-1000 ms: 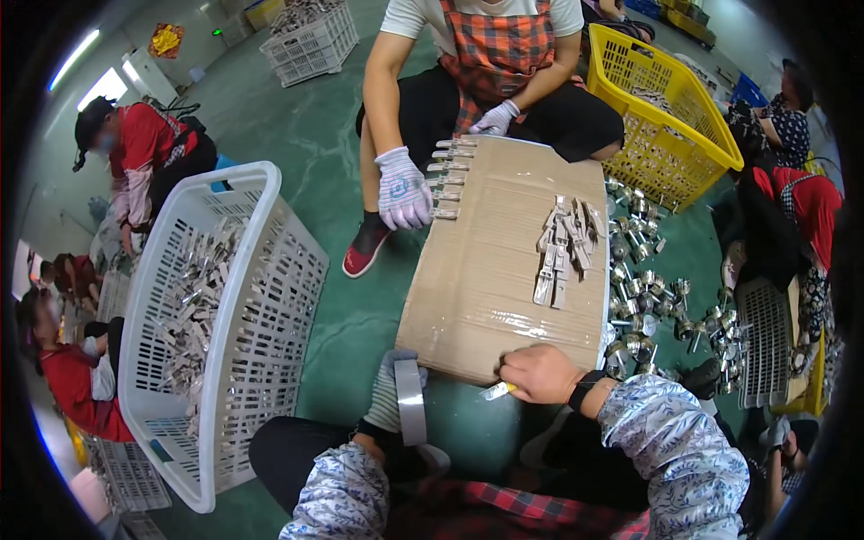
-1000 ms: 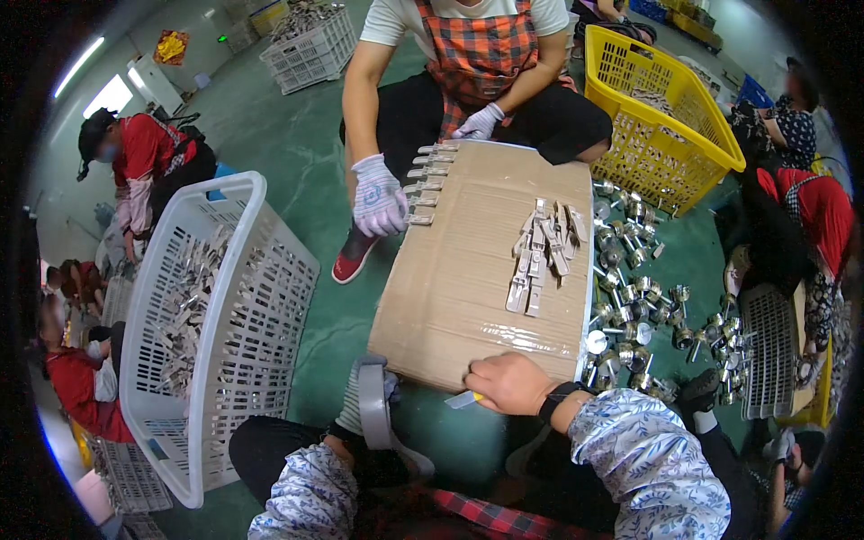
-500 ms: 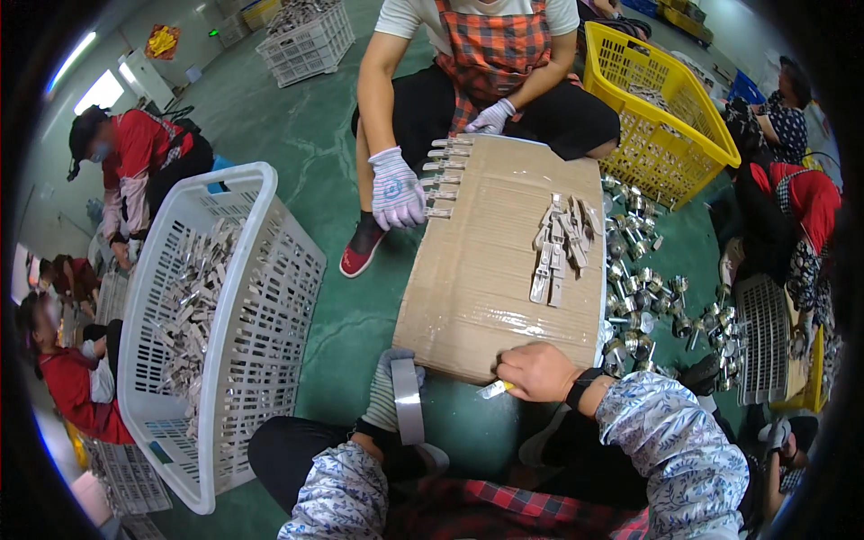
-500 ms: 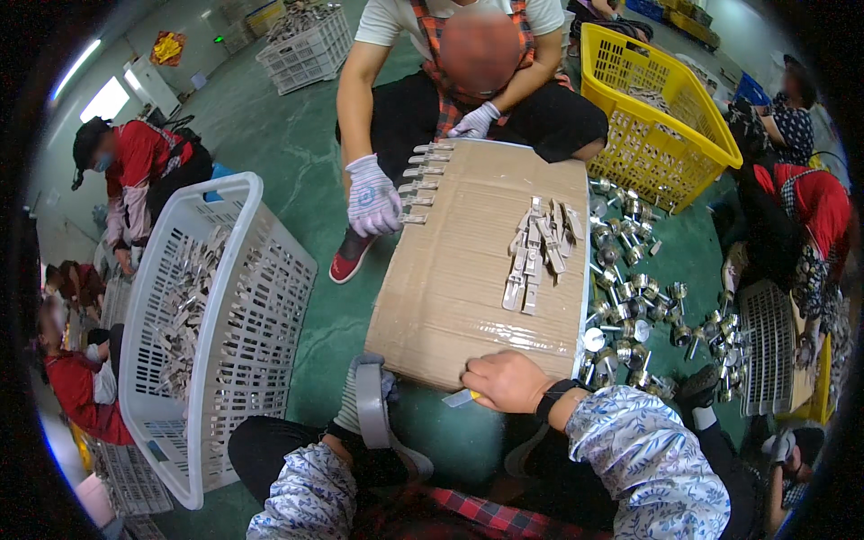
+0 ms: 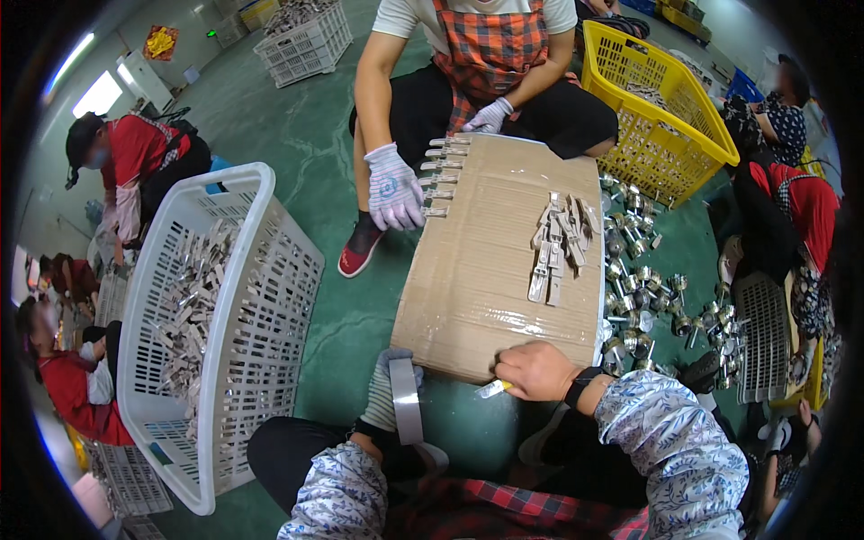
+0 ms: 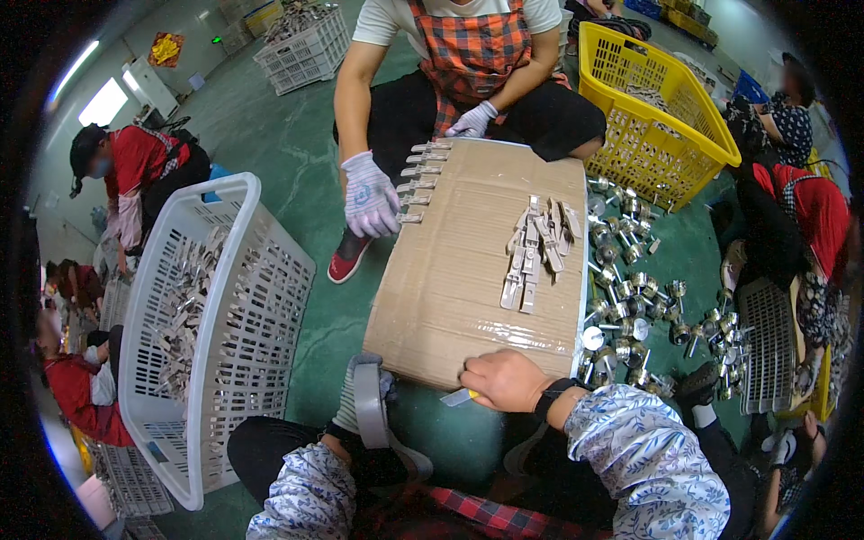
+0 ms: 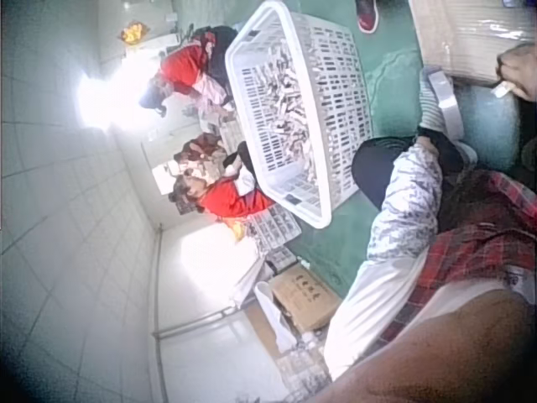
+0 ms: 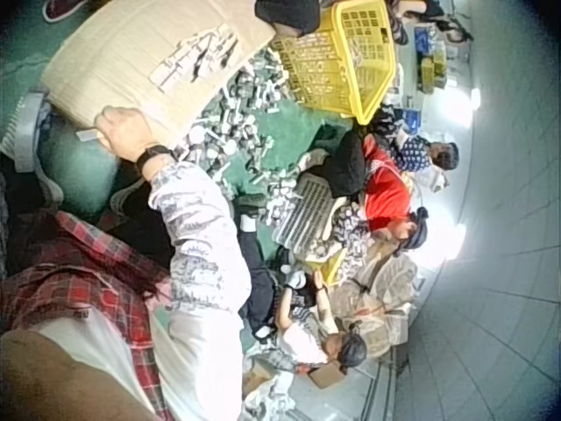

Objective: Sorting metal door handle components and preparing a cardboard box for packing using tape.

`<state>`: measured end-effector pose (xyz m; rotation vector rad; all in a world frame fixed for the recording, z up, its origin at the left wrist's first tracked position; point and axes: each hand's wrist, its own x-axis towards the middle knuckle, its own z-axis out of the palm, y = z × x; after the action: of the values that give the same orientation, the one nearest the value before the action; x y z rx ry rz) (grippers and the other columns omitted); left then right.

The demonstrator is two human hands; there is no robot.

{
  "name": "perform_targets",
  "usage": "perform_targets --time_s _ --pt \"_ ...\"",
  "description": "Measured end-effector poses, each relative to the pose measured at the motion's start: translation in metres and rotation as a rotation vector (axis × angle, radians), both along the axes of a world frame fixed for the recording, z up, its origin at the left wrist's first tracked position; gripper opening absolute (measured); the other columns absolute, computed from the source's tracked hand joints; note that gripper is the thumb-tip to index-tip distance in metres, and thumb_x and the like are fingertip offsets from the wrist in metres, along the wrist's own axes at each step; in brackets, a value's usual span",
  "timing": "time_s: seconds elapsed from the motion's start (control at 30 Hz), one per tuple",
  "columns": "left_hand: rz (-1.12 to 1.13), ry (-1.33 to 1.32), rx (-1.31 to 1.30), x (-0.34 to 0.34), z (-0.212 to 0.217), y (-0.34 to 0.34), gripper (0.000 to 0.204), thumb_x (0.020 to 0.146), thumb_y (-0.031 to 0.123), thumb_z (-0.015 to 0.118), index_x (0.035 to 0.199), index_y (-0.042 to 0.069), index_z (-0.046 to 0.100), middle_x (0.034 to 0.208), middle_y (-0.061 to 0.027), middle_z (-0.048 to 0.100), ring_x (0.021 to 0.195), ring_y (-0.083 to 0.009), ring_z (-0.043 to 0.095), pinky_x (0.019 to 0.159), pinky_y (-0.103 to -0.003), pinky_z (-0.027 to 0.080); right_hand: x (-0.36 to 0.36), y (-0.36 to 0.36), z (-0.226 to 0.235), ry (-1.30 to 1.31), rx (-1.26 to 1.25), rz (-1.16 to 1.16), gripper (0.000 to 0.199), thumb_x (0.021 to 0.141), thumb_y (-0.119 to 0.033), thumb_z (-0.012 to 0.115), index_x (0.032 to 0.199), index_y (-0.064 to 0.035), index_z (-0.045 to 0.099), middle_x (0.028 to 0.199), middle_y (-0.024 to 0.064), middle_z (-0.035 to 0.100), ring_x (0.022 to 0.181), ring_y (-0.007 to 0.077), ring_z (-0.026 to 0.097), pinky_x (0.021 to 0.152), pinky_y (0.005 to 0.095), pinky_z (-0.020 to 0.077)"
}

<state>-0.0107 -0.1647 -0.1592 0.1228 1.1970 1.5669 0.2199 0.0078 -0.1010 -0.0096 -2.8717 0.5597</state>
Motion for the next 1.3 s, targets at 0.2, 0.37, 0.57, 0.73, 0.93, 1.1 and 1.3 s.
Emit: perform_targets --time_s 0.2,0.37,0.57,0.73,0.93,1.1,1.3 --pt "-0.002 -0.087 0.001 -0.004 -0.002 0.000 0.017 0.091 0.029 0.050 0.100 0.015 0.053 0.067 -0.0092 0.053 0.055 -0.0177 0.051 0.050 -0.028 0.046 0.000 0.000 -0.001 -0.001 -0.007 0.003 0.027 0.071 -0.022 0.067 0.087 -0.0091 0.050 0.081 0.0075 0.050 0.071 0.0258 0.058 0.063 0.0377 0.0484" --pt "0.004 -0.091 0.006 -0.002 0.001 0.000 0.017 0.090 0.029 0.050 0.100 0.015 0.054 0.067 -0.0093 0.053 0.055 -0.0179 0.052 0.050 -0.028 0.046 -0.001 -0.001 0.000 0.006 -0.009 0.002 0.027 0.071 -0.023 0.067 0.087 -0.0088 0.050 0.081 0.0077 0.050 0.071 0.0261 0.058 0.063 0.0380 0.0485" --pt "0.040 -0.053 -0.082 0.004 0.011 0.005 0.019 0.089 0.032 0.052 0.099 0.016 0.054 0.065 -0.0088 0.052 0.054 -0.0182 0.051 0.050 -0.028 0.045 0.002 -0.001 -0.002 -0.005 0.002 -0.004 0.029 0.071 -0.023 0.067 0.088 -0.0089 0.050 0.081 0.0077 0.049 0.071 0.0264 0.058 0.063 0.0381 0.0484" --pt "0.054 -0.176 -0.101 0.001 0.014 0.004 0.021 0.087 0.035 0.053 0.095 0.017 0.055 0.062 -0.0080 0.050 0.052 -0.0178 0.049 0.047 -0.029 0.044 0.000 -0.001 0.000 0.007 -0.004 -0.001 0.029 0.070 -0.024 0.067 0.088 -0.0091 0.050 0.082 0.0074 0.050 0.073 0.0264 0.058 0.064 0.0387 0.0484" --pt "0.054 -0.155 -0.118 0.002 0.012 0.009 0.022 0.084 0.037 0.056 0.092 0.016 0.054 0.060 -0.0069 0.048 0.052 -0.0176 0.048 0.046 -0.029 0.043 0.002 0.001 0.000 0.008 -0.014 -0.006 0.029 0.070 -0.024 0.067 0.088 -0.0090 0.050 0.082 0.0073 0.050 0.073 0.0264 0.058 0.064 0.0390 0.0484" --pt "0.060 -0.127 -0.094 0.004 0.018 0.012 0.020 0.084 0.035 0.058 0.088 0.016 0.054 0.060 -0.0052 0.049 0.051 -0.0161 0.050 0.046 -0.027 0.044 0.000 0.003 0.001 -0.004 -0.018 0.000 0.028 0.071 -0.023 0.067 0.087 -0.0090 0.050 0.082 0.0075 0.050 0.073 0.0266 0.058 0.064 0.0391 0.0484" --pt "0.049 -0.181 -0.109 0.006 0.011 0.008 0.030 0.095 0.045 0.048 0.081 0.020 0.058 0.068 0.0053 0.054 0.058 -0.0080 0.052 0.054 -0.025 0.047 0.001 0.004 -0.002 -0.033 -0.055 0.006 0.030 0.066 -0.020 0.068 0.086 -0.0087 0.050 0.079 0.0085 0.050 0.073 0.0290 0.058 0.062 0.0409 0.0492"
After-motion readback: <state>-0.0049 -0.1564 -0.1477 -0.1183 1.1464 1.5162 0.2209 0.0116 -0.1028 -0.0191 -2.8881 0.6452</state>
